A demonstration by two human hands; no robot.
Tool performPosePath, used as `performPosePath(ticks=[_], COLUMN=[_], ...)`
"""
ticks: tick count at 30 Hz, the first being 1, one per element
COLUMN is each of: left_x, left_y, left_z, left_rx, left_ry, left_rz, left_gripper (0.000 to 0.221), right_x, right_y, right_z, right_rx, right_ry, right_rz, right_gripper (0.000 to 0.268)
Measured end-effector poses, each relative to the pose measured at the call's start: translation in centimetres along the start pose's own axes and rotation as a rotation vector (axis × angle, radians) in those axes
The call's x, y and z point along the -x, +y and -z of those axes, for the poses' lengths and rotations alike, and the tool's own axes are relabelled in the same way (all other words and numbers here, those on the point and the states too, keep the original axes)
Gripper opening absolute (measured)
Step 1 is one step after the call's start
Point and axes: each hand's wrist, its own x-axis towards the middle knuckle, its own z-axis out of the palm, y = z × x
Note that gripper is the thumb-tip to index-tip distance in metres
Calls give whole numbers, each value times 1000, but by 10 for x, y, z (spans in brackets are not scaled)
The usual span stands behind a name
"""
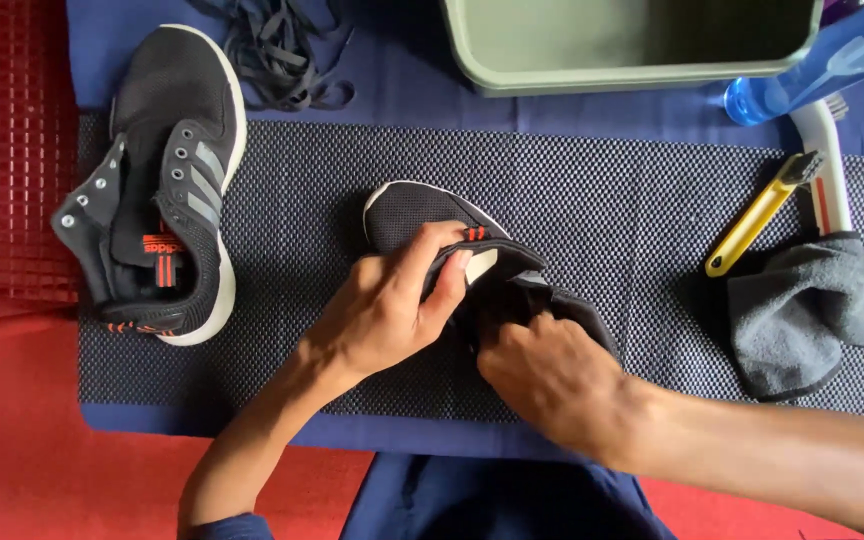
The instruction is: Cleaning a shoe insole by scrubbing it with a brush and cleaning solution, wiping it dry, and reinserting it into the shoe.
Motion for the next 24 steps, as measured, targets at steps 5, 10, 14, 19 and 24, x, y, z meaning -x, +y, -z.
performPosePath(ticks=[5,10,14,19,24], left_x=[-5,-16,-6,-3,-8], left_y=[5,7,-5,-7,-12], left_z=[-2,-10,-3,-1,-7], left_rx=[81,94,28,37,46], left_ry=[-1,85,25,11,6], left_rz=[-32,52,23,49,49], left_gripper=[21,16,23,22,23], right_x=[-4,-25,27,63,56], right_y=[-3,16,23,10,15], right_z=[24,-16,-10,-8,-11], right_rx=[341,-69,-149,-59,43], right_ry=[475,168,248,179,153], right_rz=[-200,95,262,170,166], right_gripper=[33,19,58,51,53])
